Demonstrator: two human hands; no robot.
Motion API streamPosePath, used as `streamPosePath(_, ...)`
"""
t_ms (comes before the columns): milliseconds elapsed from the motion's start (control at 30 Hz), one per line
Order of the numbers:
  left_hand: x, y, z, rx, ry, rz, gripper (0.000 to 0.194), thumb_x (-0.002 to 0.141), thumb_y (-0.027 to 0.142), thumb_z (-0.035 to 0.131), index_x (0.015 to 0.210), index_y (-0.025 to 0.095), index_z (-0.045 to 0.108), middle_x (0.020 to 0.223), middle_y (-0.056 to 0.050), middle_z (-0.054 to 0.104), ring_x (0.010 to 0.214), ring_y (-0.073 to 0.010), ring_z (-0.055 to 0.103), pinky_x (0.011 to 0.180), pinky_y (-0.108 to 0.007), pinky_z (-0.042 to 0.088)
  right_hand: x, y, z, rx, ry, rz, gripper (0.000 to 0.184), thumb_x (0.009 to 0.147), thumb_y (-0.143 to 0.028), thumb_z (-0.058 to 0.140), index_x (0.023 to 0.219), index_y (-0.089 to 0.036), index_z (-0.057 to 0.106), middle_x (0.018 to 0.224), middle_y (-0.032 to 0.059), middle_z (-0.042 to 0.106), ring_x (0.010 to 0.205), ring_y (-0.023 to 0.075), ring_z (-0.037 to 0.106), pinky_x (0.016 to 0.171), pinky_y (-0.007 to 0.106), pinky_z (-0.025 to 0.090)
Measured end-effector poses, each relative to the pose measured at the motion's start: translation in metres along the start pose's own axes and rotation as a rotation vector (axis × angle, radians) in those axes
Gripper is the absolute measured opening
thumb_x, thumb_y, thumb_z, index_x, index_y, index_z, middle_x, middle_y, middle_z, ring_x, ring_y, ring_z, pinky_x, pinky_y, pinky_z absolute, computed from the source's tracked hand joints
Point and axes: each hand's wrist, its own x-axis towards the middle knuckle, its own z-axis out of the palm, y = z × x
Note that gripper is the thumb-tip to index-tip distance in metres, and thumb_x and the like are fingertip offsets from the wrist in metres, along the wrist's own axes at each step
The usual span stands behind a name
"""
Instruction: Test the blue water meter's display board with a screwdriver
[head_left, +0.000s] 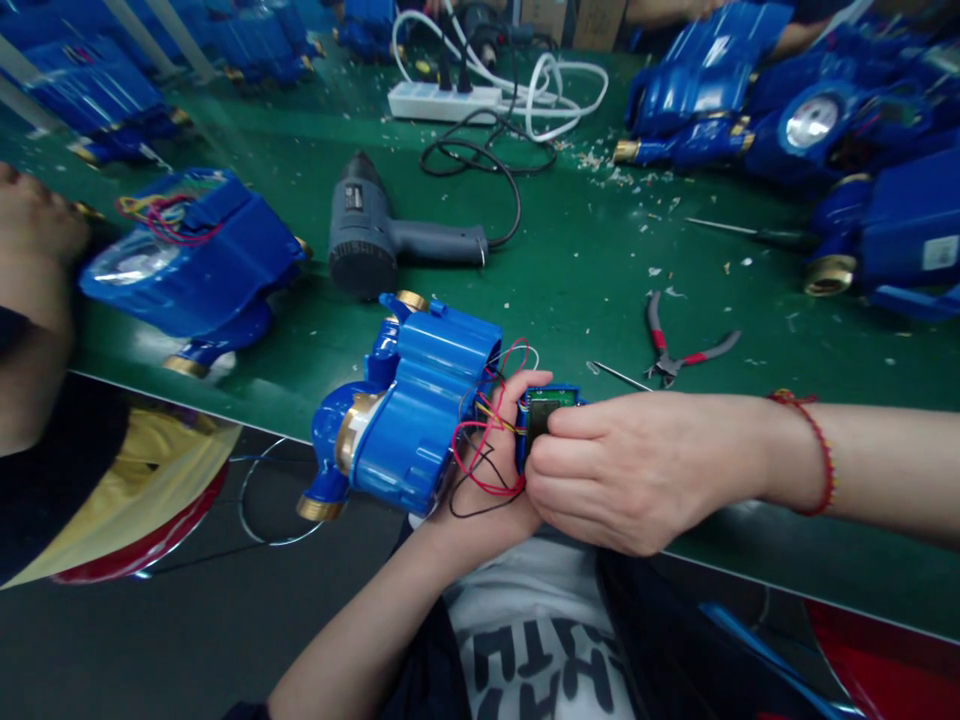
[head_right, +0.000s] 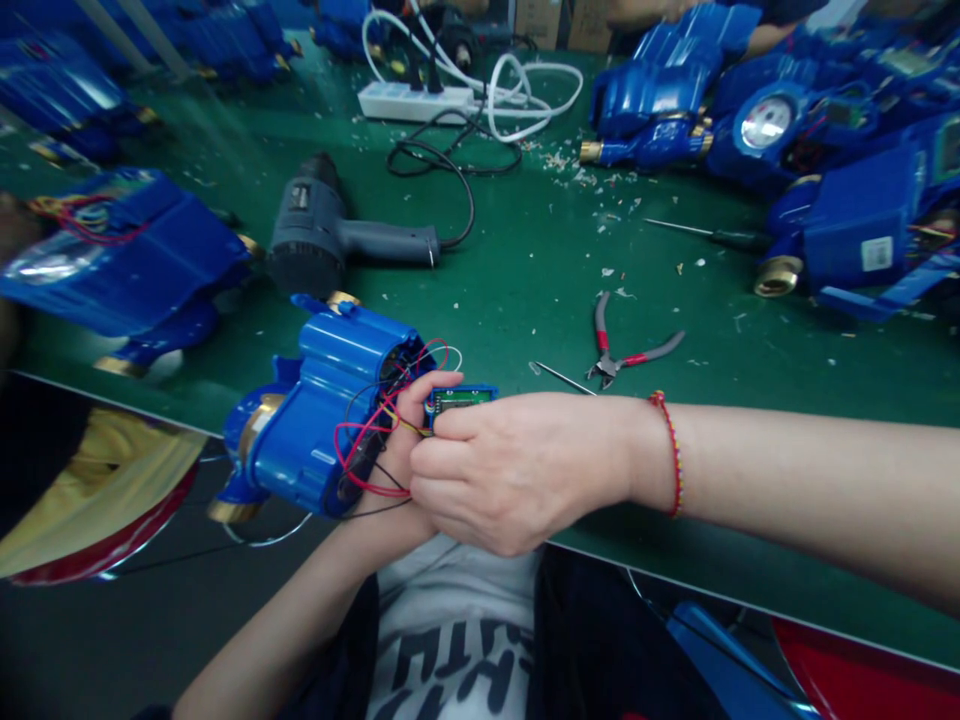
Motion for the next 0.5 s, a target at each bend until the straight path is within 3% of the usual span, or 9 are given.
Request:
streamPosePath(167,0.004,0.004,0.003,0.045,0.06,-0.058,0.057,0.075,0.005,0.056,0.121,0.039,0.052,0.106,0.003,0.061,0.1,-0.0223,0.063,0.1,-0.046,0.048,0.001,0.0,0.002,-0.032,-0.016,-0.004,0.032,0.093,-0.007,0.039,0.071,-0.017,0.06,0.069,0.0035,0.049,0.062,0.018,0.041,0.054,0.035,0.03)
streamPosePath(267,0.004,0.008,0.004,0.05,0.084,-0.079,0.053,0.076,0.005,0.057,0.118,0.039,0.055,0.103,0.003,0.061,0.1,-0.0227,0.062,0.099,-0.045,0.049,0.001,-0.001,0.004,-0.036,-0.007,0.007,0.032,0.093,-0.006,0.037,0.07,-0.017,0.056,0.068,0.003,0.047,0.061,0.0175,0.04,0.05,0.035,0.028)
streamPosePath(500,-0.002,-0.008,0.002,0.064,0.012,0.041,0.073,0.073,0.011,0.067,0.132,0.046,0.042,0.12,0.004,0.057,0.107,-0.0237,0.06,0.102,-0.046,0.046,-0.001,-0.004,0.008,-0.083,-0.038,0.035,0.026,0.097,-0.01,0.04,0.073,-0.017,0.048,0.069,0.0006,0.041,0.059,0.0157,0.041,0.046,0.032,0.023)
